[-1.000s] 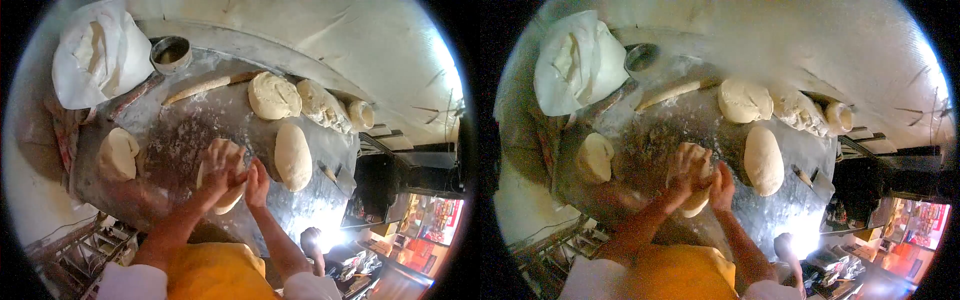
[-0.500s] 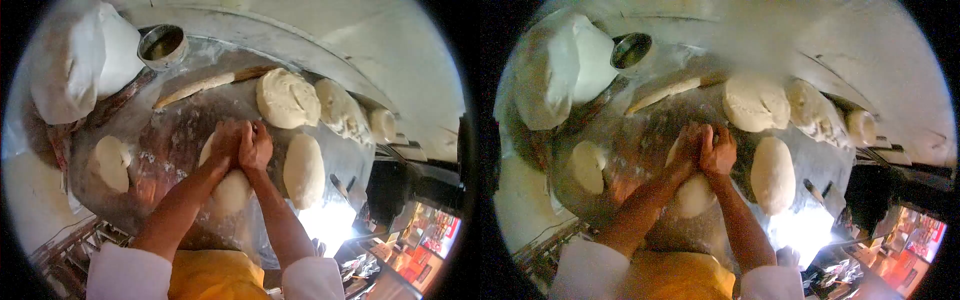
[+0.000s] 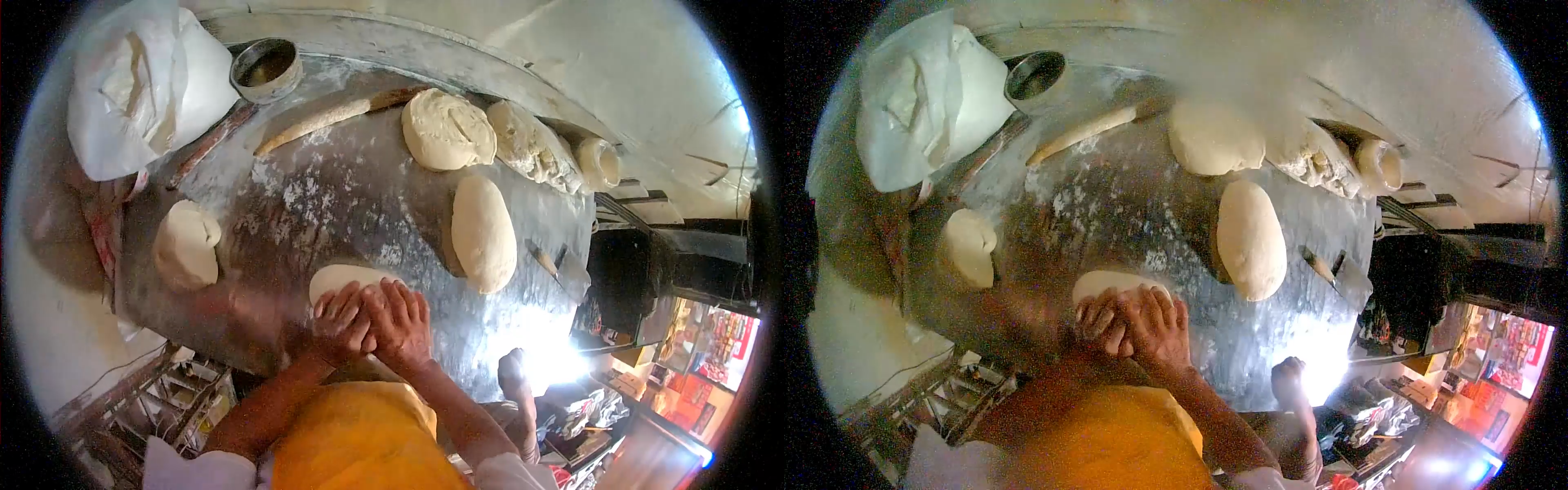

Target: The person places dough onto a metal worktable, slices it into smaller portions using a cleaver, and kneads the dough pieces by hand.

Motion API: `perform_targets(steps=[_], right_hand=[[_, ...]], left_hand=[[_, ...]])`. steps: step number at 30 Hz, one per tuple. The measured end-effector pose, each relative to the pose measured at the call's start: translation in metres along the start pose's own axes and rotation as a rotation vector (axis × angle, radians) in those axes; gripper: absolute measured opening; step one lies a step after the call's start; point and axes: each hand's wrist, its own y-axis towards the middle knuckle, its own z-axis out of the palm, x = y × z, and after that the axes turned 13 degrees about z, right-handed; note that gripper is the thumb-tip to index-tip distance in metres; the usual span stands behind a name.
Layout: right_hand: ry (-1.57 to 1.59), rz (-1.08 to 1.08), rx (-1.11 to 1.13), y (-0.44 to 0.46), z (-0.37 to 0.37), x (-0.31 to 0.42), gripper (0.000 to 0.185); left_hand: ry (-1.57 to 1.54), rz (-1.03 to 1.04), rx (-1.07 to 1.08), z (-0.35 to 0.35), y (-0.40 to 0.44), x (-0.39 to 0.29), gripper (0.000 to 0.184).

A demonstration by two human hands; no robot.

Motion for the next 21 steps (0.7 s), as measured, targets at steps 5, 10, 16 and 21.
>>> perform_targets(steps=[5, 10, 16, 21], right_hand=[[0.04, -0.013, -0.057, 0.081, 0.047, -0.045, 0.063], [0.135, -0.019, -0.066, 0.209, 0.061, -0.081, 0.058], [0.015, 0.184, 0.183, 0.242, 0.055, -0.088, 0.056], [0.015, -0.125, -0.129, 0.124, 0.023, -0.045, 0.088]], left_hand=[[-0.288, -0.269, 0.588, 0.036, 0.051, 0.073, 0.044], [-0.201, -0.329, 0.642, 0.123, 0.065, 0.147, 0.036], [-0.229, -0.512, 0.606, 0.174, 0.047, 0.171, 0.043], [-0.673, -0.879, 1.016, 0.112, 0.088, 0.165, 0.049]])
